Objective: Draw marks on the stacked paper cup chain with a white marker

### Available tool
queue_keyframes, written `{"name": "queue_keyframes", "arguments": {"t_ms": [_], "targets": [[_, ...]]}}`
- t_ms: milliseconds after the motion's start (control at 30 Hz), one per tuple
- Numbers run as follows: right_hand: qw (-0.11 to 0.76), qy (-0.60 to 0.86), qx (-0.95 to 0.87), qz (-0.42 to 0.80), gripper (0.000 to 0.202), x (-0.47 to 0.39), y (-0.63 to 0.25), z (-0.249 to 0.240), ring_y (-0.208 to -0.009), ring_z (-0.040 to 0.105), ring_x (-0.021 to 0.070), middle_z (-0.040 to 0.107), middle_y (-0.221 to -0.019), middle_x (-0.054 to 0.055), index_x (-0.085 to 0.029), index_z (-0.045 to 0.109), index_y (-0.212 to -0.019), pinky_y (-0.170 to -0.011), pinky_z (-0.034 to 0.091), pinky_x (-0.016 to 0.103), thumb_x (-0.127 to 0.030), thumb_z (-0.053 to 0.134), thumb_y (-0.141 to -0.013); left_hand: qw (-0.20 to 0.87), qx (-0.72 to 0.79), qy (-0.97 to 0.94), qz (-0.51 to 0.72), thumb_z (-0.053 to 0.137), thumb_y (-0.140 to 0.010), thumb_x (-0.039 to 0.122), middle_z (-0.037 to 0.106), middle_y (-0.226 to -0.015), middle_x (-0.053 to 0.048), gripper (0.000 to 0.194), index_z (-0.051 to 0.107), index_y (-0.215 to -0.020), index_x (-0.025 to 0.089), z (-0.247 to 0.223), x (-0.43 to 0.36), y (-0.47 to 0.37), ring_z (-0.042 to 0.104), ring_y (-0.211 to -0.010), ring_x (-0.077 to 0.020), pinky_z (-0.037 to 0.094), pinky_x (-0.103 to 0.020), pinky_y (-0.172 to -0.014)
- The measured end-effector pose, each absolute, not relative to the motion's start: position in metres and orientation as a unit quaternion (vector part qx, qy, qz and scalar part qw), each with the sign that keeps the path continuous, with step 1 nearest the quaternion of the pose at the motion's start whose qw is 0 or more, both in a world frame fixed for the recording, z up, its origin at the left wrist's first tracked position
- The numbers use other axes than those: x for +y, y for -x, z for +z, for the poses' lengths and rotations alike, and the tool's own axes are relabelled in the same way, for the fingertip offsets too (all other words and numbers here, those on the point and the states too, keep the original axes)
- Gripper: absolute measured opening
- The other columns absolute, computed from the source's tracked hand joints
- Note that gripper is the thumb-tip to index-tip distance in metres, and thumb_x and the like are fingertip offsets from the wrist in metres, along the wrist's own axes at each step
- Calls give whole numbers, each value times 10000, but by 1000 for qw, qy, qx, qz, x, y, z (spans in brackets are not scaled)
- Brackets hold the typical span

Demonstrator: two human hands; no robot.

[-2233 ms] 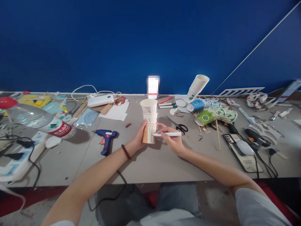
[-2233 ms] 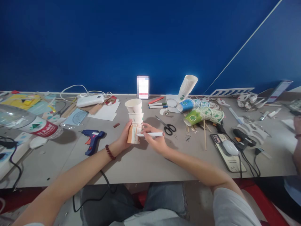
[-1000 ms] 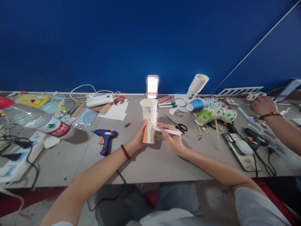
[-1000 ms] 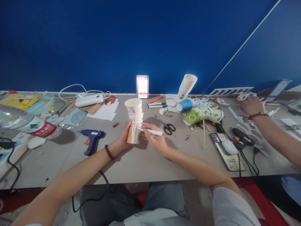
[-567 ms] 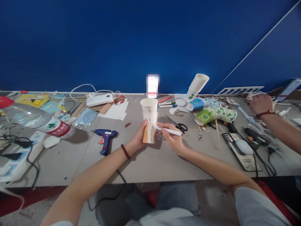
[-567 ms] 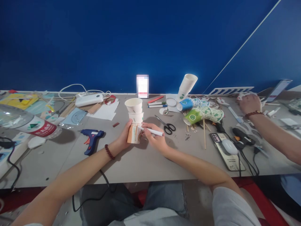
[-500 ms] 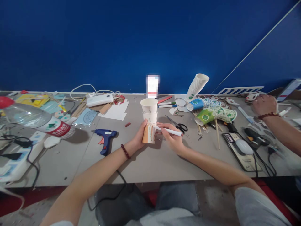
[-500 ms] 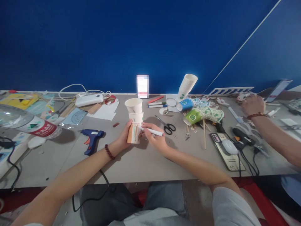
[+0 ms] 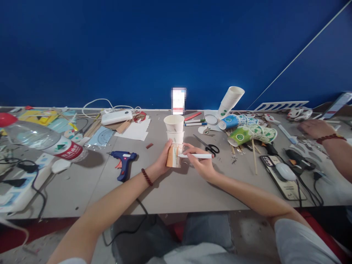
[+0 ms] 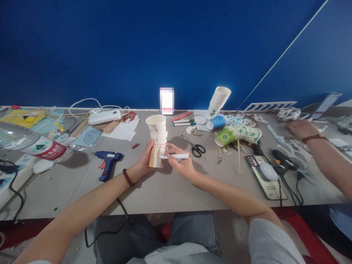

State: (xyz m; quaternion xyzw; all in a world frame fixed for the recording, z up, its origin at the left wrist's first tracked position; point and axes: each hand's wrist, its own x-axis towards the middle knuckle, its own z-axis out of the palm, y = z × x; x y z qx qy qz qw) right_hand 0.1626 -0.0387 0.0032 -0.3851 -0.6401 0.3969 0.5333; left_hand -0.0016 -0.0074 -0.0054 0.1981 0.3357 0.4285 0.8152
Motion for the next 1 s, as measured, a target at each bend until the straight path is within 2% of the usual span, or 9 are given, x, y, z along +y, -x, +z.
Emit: {"name": "queue_keyframes", "arguments": {"t_ms": [233,400,600,767,900,1000], "targets": [[541,402,-610,418,277,-37,-163,-3,-1202,666,295,765,-1035,94,-249,731,-916,-816,627,394,-495,603,-918,822,304,-210,434,520,-927,576,719,-780,-94,493,689,-1014,121,-6,-7,1,667,-594,-185,520,-287,-529],[545,407,-607,411,259,-37,-163,-6,-1170,684,287,764,-1079,98,-246,734,-959,-879,619,414,-470,607,-931,829,289,-212,430,511,-931,581,726,-779,-99,507,690,-994,112,-2,-8,0,676,-606,-187,523,-281,-531],[540,416,-604,413,286,-36,-164,-7,-1153,693,287,756,-1145,106,-239,740,-981,-874,626,414,-487,608,-927,836,286,-201,423,526,-926,578,728,-778,-96,500,689,-1002,112,-2,-8,-1,683,-617,-188,527,-280,-535],[536,411,-619,400,259,-36,-164,-5,-1174,685,285,773,-1087,91,-248,743,-960,-920,596,427,-460,596,-936,832,291,-207,423,530,-926,570,721,-773,-91,482,687,-1000,120,-5,-8,0,674,-611,-186,523,-284,-532],[539,397,-634,387,222,-37,-164,1,-1182,683,300,782,-900,70,-251,742,-873,-934,570,437,-422,610,-925,820,318,-213,425,524,-922,585,692,-713,-69,487,685,-968,128,-7,-8,1,638,-546,-177,509,-293,-505],[535,379,-643,397,211,-38,-164,4,-1222,659,312,773,-842,65,-246,738,-828,-979,537,459,-397,620,-916,814,335,-210,426,526,-921,583,682,-702,-53,474,683,-983,140,-8,-7,2,625,-532,-172,495,-290,-491]]}}
